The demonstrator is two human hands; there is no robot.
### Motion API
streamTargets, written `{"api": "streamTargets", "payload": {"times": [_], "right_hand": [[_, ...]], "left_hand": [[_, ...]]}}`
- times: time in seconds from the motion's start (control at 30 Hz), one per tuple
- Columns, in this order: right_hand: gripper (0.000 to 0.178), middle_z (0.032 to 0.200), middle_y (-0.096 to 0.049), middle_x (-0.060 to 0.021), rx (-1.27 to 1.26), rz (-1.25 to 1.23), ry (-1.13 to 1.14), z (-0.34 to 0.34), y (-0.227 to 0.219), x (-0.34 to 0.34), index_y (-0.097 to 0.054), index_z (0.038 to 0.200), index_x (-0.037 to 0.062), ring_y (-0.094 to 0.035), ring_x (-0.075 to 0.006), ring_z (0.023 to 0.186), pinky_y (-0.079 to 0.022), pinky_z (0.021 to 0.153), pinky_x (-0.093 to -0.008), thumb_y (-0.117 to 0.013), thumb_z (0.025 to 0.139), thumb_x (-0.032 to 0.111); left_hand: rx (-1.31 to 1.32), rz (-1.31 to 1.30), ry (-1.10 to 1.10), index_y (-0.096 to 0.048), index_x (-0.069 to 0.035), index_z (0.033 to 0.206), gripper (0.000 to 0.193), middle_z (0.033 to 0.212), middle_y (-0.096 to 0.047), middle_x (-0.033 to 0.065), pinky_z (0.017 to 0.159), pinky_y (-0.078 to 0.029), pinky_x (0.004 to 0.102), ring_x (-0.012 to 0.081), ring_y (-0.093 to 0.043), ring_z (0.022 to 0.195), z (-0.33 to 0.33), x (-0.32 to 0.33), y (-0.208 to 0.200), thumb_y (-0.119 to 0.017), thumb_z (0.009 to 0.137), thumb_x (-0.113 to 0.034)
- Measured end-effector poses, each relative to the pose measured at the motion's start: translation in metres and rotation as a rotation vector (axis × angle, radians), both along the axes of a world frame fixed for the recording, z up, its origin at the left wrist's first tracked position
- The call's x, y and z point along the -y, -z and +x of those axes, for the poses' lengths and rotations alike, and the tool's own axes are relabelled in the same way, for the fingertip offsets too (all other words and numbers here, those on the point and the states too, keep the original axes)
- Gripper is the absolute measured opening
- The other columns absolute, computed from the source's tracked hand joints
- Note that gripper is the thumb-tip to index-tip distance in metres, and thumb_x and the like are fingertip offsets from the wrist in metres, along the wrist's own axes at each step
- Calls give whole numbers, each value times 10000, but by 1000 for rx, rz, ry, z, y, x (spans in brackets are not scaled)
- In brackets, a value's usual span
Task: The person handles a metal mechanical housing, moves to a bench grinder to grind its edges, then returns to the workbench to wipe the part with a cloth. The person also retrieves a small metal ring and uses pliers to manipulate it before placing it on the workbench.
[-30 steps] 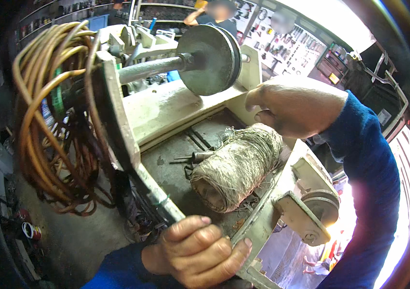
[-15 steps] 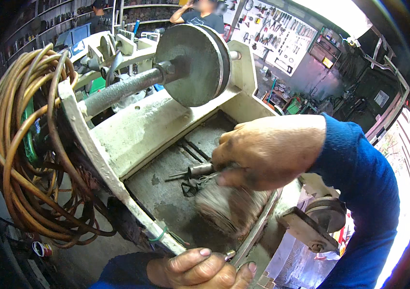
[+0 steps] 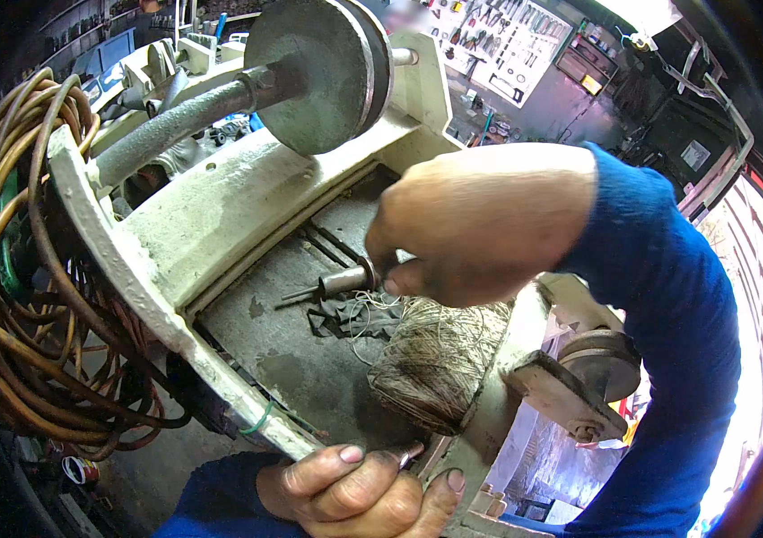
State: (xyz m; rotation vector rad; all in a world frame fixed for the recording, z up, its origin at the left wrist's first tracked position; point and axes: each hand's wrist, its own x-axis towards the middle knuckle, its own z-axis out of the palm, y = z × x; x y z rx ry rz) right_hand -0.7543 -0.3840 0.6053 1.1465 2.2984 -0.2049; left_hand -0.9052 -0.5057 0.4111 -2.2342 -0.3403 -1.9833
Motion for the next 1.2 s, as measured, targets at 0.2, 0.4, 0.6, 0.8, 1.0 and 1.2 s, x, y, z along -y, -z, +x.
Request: {"api": "streamTargets", "payload": {"times": [0.2,0.4,0.6,0.8,1.0,1.2], "right_hand": [[190,938,-718,-190,33,304,3,27,-11,-19,-704,1107,54,-709,-404,923,-564,825,-491,-644,935,108],[273,1021,-689,-188,-193,698,96,83,-33,80,-682,1128,35,-678,-391,936,-544,824,-469,-686,872,130],[542,1178,-652,-226,-681,551,269,72,-10,232,-698,1156,92,-646,-402,1089,-531,908,-494,-767,793,488],[774,1328,-602,-286,-615,524,22,37,80,280,-692,1246,86,-634,-437,1208,-529,984,-513,-882,707,608],[778,1385,-611,-282,-924,744,160,27,124,275,-534,1464,-51,-637,-393,1255,-497,1063,-451,-779,902,429],[564,1335,-680,-219,-1119,831,268,58,149,276,-590,1455,-25,-674,-281,1176,-525,1024,-387,-659,1038,348]], "left_hand": [[16,76,-31,-660,-163,832,196,777,-622,-2,950,-495,430,206,-650,818,-1,-5,1,-609,878,-347],[22,-37,86,-702,-120,849,259,798,-648,29,861,-507,419,218,-640,774,-2,-2,-4,-640,854,-372],[-32,-16,-58,-755,-133,933,414,703,-544,-42,982,-427,399,146,-581,736,-3,-1,-8,-550,988,-488],[-11,-13,-18,-698,-23,1025,460,960,-666,107,991,-454,474,292,-637,967,-2,2,-1,-614,794,-412],[-9,-244,-200,-646,-155,1360,590,1419,-520,181,1160,-353,626,406,-538,1334,-29,73,88,-807,798,-237],[-955,-1450,-403,-705,-92,1241,384,1355,-679,106,1014,-540,469,320,-673,1196,-160,308,257,-725,908,-283]]}}
